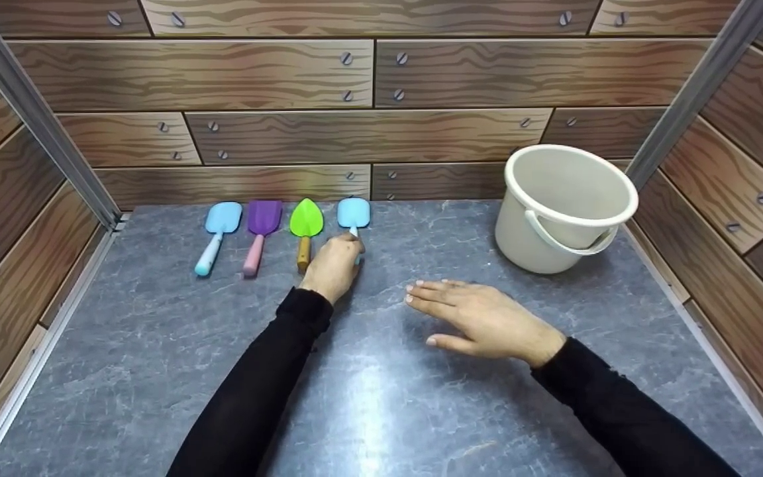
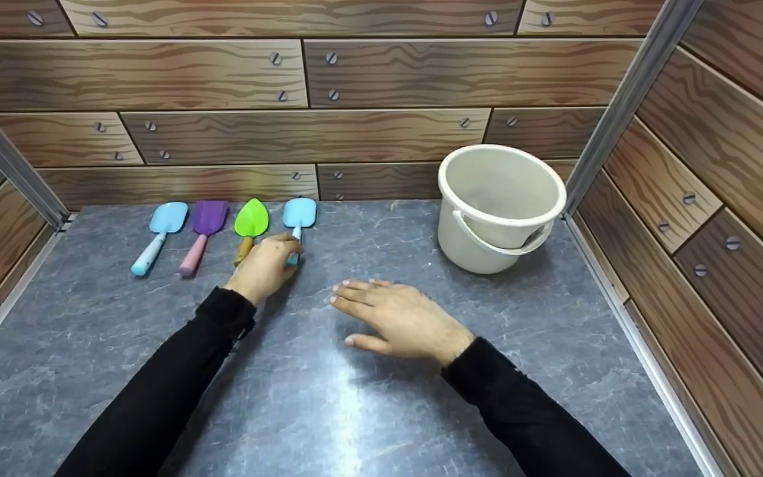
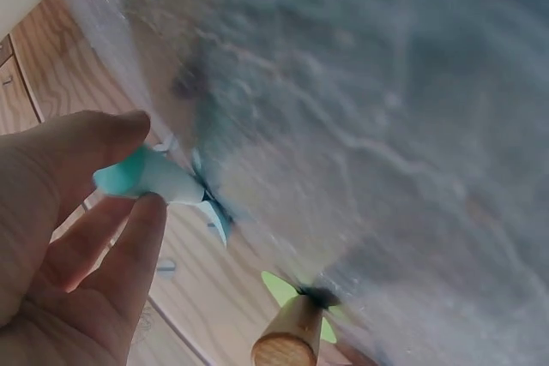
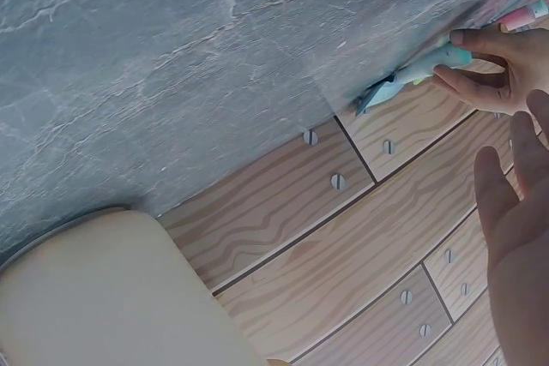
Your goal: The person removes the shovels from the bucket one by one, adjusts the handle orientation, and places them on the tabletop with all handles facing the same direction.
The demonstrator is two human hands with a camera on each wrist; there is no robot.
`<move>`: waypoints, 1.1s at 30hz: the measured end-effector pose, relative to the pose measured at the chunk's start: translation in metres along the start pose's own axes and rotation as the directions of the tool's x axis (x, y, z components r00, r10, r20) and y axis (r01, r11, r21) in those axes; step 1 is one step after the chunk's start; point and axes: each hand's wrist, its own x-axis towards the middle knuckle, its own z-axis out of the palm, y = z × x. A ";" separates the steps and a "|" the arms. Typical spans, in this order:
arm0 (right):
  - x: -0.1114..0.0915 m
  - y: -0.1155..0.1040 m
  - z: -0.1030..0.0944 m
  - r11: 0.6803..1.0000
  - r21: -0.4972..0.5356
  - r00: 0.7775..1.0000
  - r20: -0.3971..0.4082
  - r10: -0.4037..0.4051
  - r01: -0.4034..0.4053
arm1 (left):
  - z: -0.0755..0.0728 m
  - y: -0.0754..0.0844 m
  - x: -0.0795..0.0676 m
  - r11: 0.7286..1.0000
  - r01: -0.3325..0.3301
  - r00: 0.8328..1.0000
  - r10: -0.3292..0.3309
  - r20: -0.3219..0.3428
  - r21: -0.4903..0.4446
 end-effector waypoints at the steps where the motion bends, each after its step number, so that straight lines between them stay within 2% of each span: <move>1: 0.000 0.000 0.000 1.000 0.004 1.000 0.000 -0.001 0.001 | 0.003 -0.003 0.001 1.000 -0.009 1.000 0.009 0.005 0.001; 4: 0.000 0.000 -0.001 1.000 0.016 1.000 0.002 0.000 0.000 | 0.007 -0.006 0.001 1.000 -0.021 1.000 0.021 0.011 -0.006; 7: 0.000 0.000 -0.002 1.000 0.026 1.000 0.009 0.005 -0.006 | 0.002 -0.002 0.000 0.999 -0.018 1.000 0.018 0.010 -0.041; 8: 0.000 0.000 -0.002 1.000 0.027 1.000 0.012 0.008 -0.008 | -0.011 0.008 -0.005 1.000 -0.015 1.000 0.016 0.005 -0.027; 11: 0.000 0.000 -0.003 1.000 0.024 1.000 0.018 0.018 -0.019 | -0.034 0.026 -0.009 0.999 -0.002 1.000 0.002 0.008 -0.040; 14: 0.001 0.002 -0.006 0.999 0.018 0.999 0.020 0.033 -0.034 | -0.069 0.052 -0.016 0.999 0.011 1.000 -0.010 0.030 -0.035; 15: 0.001 0.002 -0.007 0.999 0.017 0.999 0.020 0.040 -0.040 | -0.071 0.053 -0.015 0.998 0.015 0.999 -0.013 0.039 -0.055; 18: 0.001 0.005 -0.010 0.998 0.013 0.998 0.016 0.063 -0.063 | -0.091 0.069 -0.018 0.999 0.014 0.999 -0.012 0.050 -0.049; 26: 0.002 0.012 -0.023 0.994 0.014 0.993 -0.025 0.113 -0.112 | -0.104 0.077 -0.019 0.999 0.001 0.997 0.004 0.082 -0.052; 33: 0.003 0.023 -0.038 0.981 0.028 0.980 -0.052 0.194 -0.192 | -0.111 0.083 -0.021 0.998 -0.029 0.992 0.037 0.123 -0.060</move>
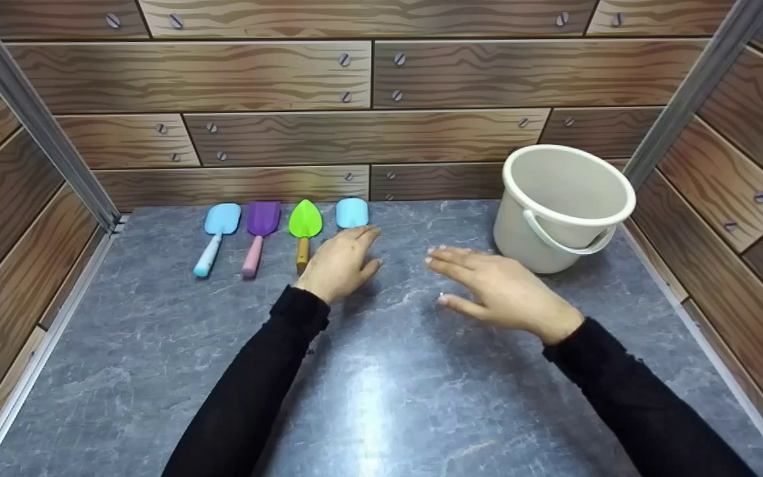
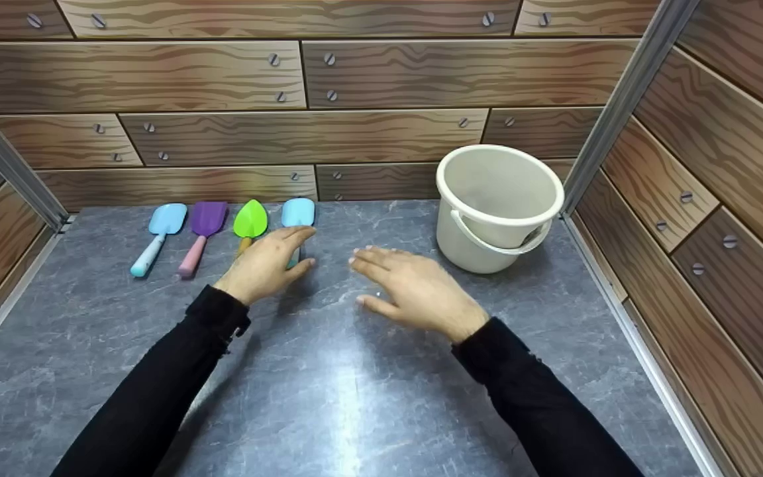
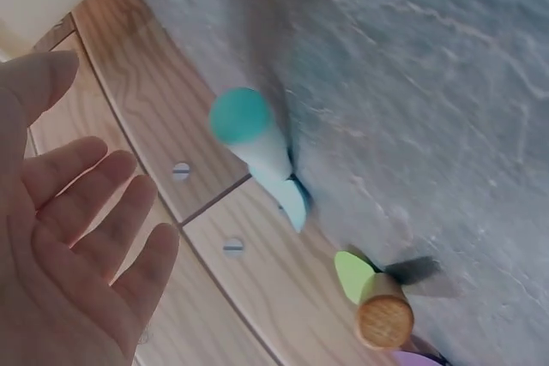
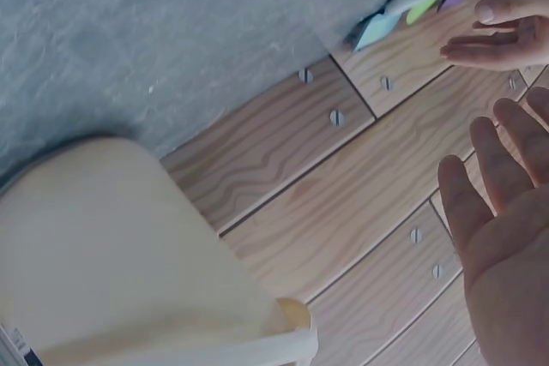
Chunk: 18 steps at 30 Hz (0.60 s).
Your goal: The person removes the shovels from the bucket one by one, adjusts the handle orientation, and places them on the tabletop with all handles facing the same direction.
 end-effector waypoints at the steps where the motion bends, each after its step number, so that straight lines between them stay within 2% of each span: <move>1: 0.001 0.002 -0.002 1.000 0.002 1.000 -0.004 0.010 -0.010 | -0.001 0.001 0.000 1.000 0.001 1.000 -0.001 0.002 -0.001; 7: 0.004 0.012 -0.020 0.997 0.006 0.997 -0.022 0.079 -0.079 | -0.005 0.010 -0.001 1.000 -0.011 1.000 0.011 0.020 -0.001; 18: 0.009 0.033 -0.047 0.980 0.015 0.980 -0.019 0.200 -0.200 | -0.007 0.026 -0.005 0.994 -0.109 0.994 0.109 -0.002 0.006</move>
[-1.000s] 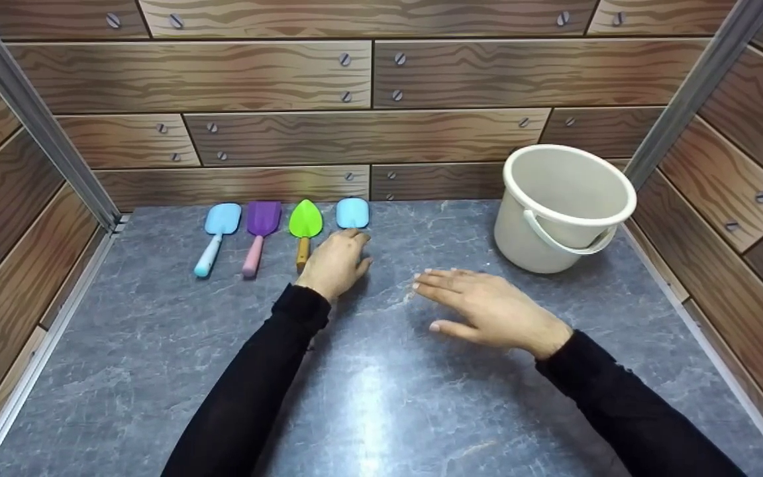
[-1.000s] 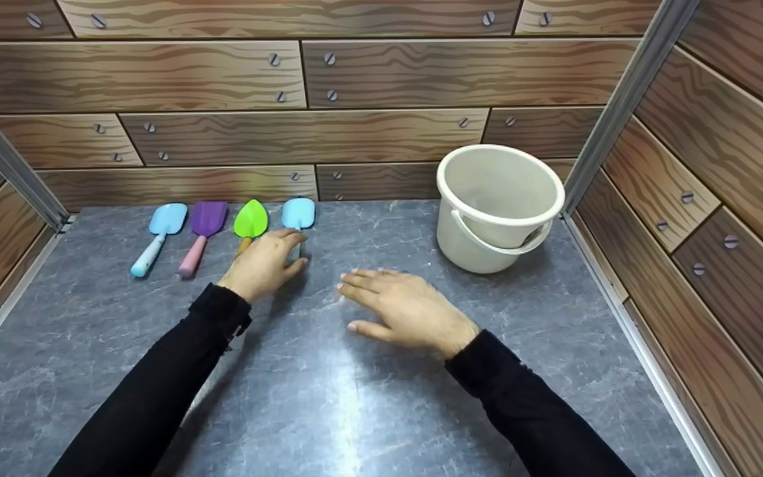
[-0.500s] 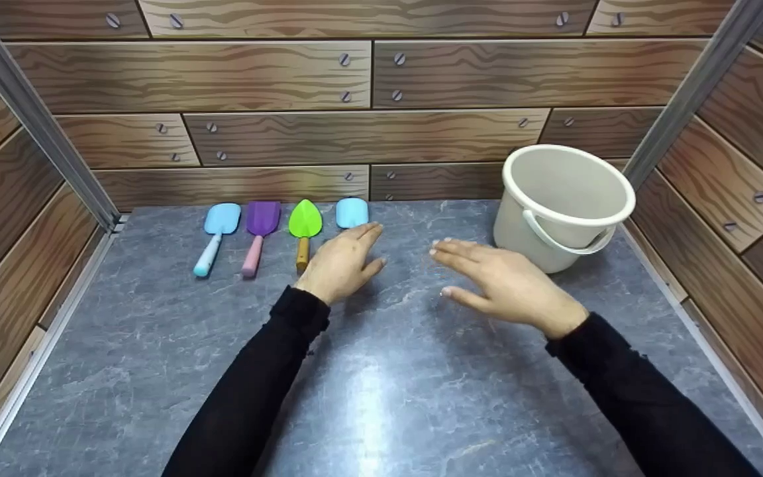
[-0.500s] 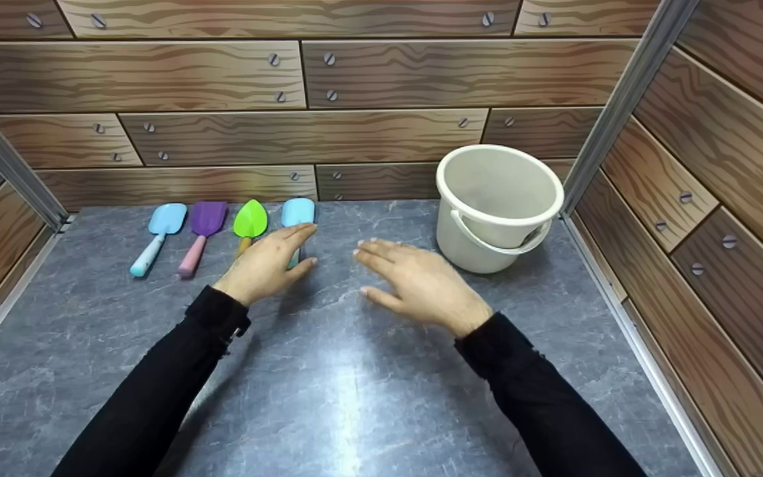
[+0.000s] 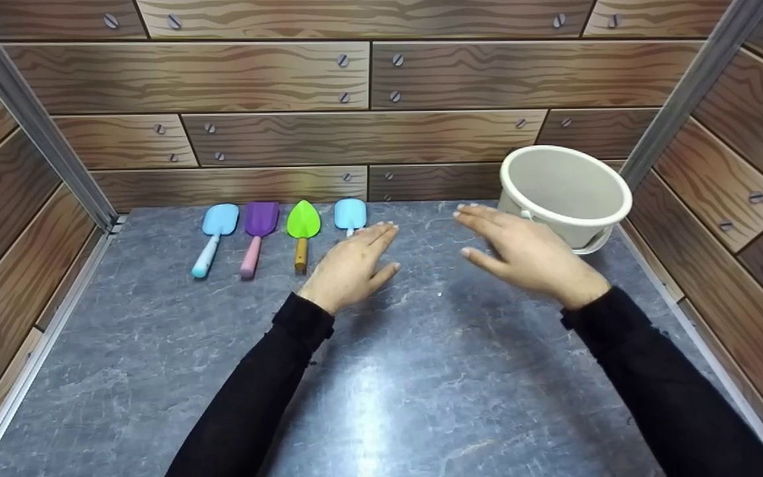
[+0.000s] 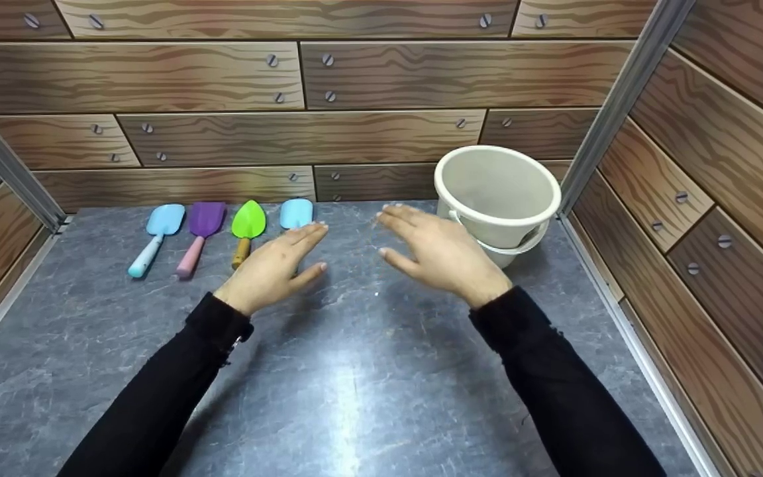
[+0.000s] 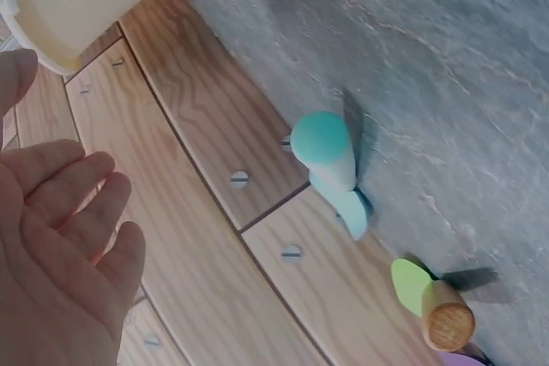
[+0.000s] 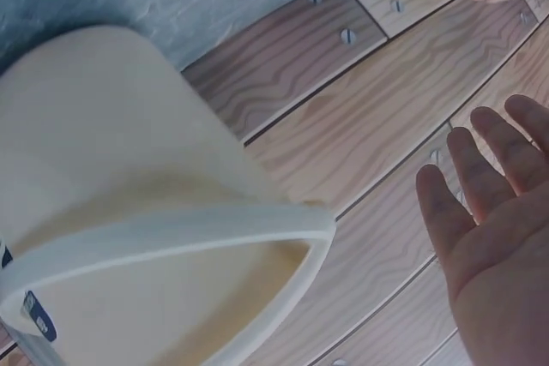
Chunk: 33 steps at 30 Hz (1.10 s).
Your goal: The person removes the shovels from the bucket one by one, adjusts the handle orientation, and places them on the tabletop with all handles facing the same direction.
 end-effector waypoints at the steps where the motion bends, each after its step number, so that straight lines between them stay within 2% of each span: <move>1: 0.001 0.002 -0.002 1.000 0.004 1.000 0.001 0.010 -0.010 | 0.000 0.001 -0.001 1.000 -0.007 1.000 0.007 0.002 -0.003; 8: 0.008 0.017 -0.019 0.995 0.010 0.994 0.032 0.101 -0.102 | 0.002 0.012 -0.005 0.998 -0.056 0.998 0.056 -0.017 -0.013; 14: 0.010 0.033 -0.030 0.989 0.013 0.988 0.048 0.149 -0.150 | 0.002 0.021 -0.005 0.994 -0.099 0.995 0.099 -0.016 -0.035; 20: 0.013 0.053 -0.039 0.981 0.049 0.982 0.052 0.183 -0.186 | 0.002 0.030 -0.005 0.991 -0.133 0.991 0.133 -0.003 -0.007; 26: 0.016 0.072 -0.045 0.970 0.076 0.970 0.093 0.225 -0.233 | 0.002 0.039 -0.007 0.987 -0.161 0.987 0.161 -0.006 0.004; 33: 0.018 0.096 -0.048 0.961 0.074 0.957 0.132 0.257 -0.268 | 0.003 0.049 -0.011 0.973 -0.228 0.973 0.229 -0.017 0.042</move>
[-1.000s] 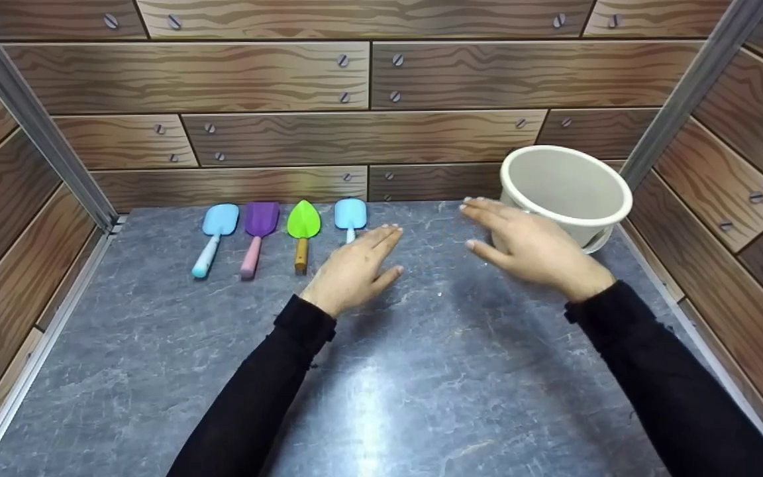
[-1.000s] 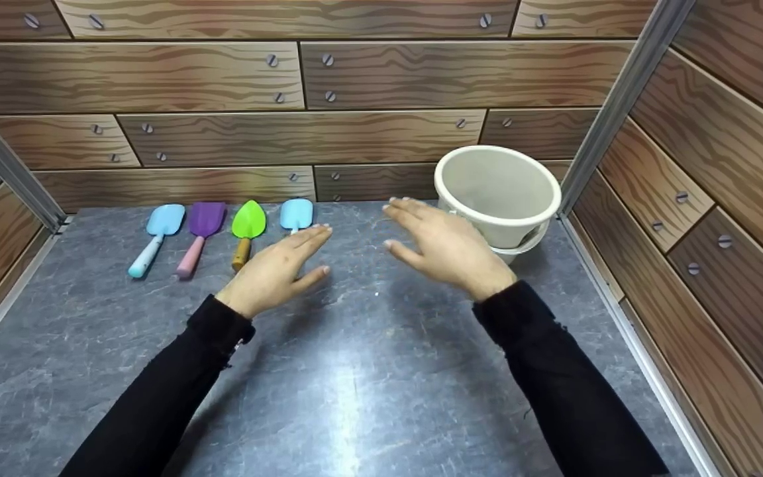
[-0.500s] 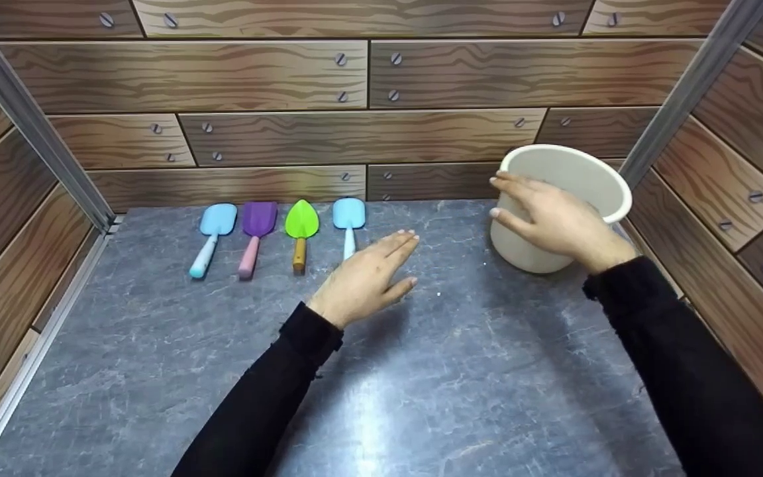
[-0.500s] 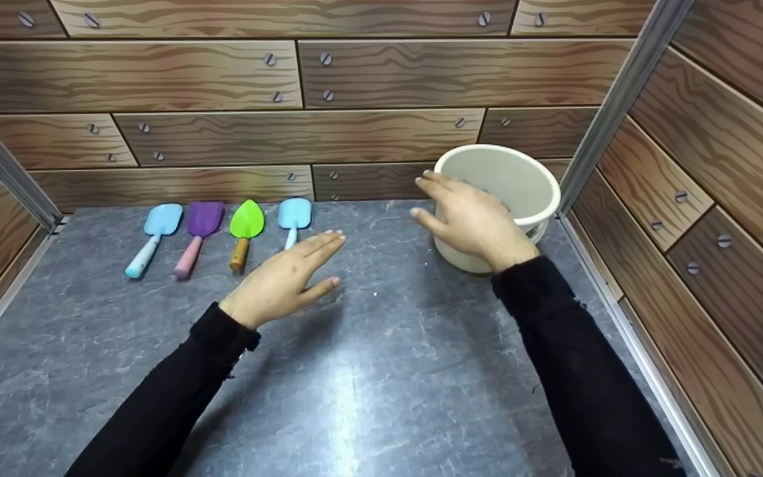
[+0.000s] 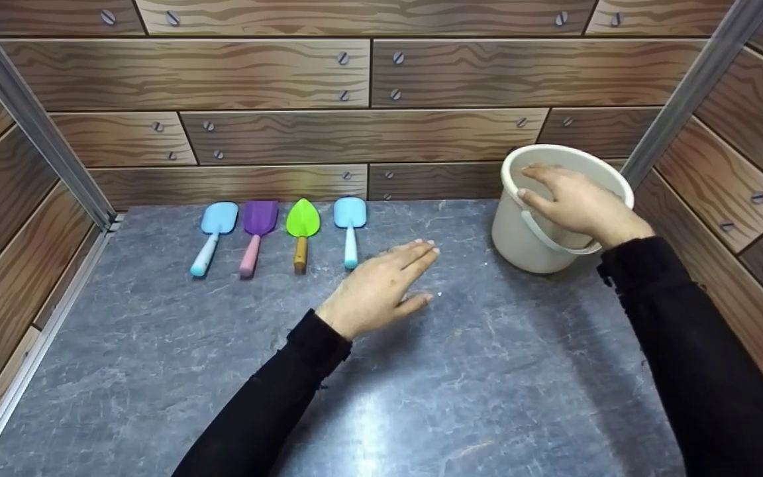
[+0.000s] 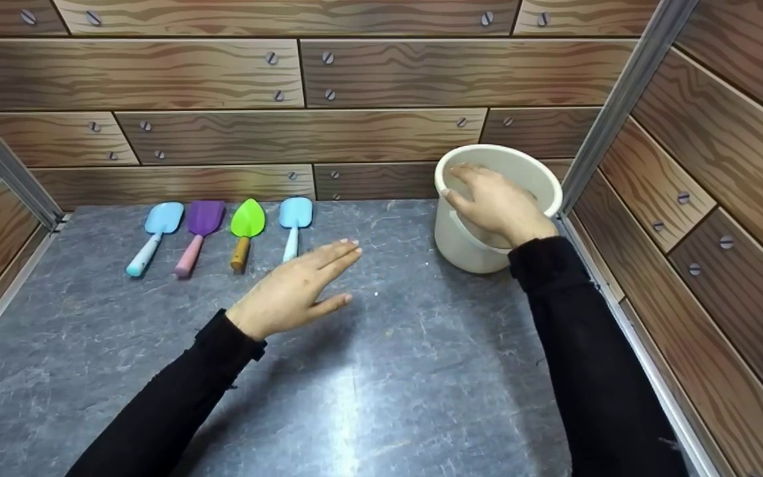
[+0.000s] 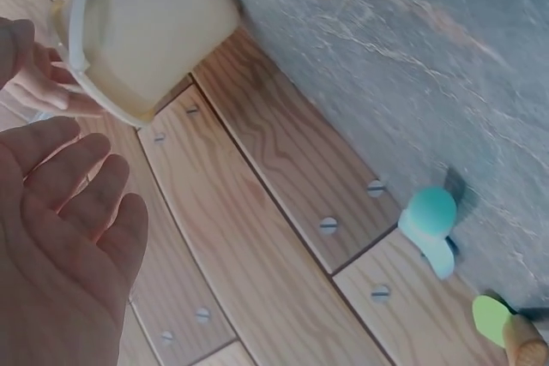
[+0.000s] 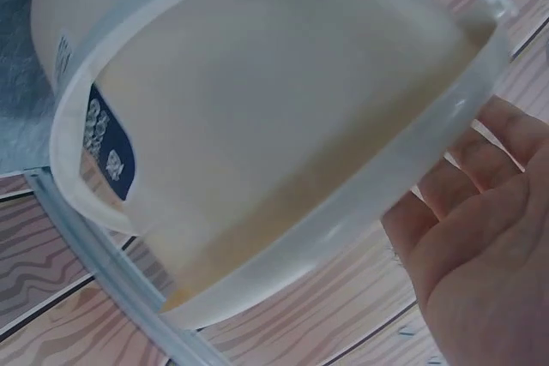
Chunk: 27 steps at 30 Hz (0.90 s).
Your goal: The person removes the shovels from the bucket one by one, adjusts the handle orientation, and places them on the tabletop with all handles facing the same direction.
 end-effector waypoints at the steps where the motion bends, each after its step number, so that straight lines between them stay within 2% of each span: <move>1: 0.001 0.003 -0.001 1.000 0.001 1.000 0.009 0.011 -0.011 | 0.000 0.001 0.000 1.000 -0.005 1.000 0.005 0.005 0.003; 6: 0.005 0.014 -0.004 0.998 0.004 0.996 0.063 0.066 -0.067 | 0.000 0.010 0.000 0.999 -0.014 0.999 0.013 0.040 0.030; 11: 0.007 0.022 -0.005 0.995 -0.009 0.987 0.125 0.105 -0.104 | -0.001 0.018 0.000 0.996 -0.053 0.998 0.050 0.045 0.069; 16: 0.010 0.031 -0.004 0.995 -0.013 0.978 0.181 0.101 -0.100 | 0.001 0.025 0.001 0.987 -0.087 0.995 0.079 0.069 0.133; 21: 0.012 0.036 -0.008 0.990 0.013 0.954 0.271 0.130 -0.139 | 0.003 0.032 0.002 0.980 -0.115 0.990 0.101 0.094 0.160; 27: 0.011 0.038 -0.011 0.981 0.056 0.912 0.381 0.153 -0.188 | 0.005 0.037 0.003 0.975 -0.141 0.987 0.124 0.106 0.172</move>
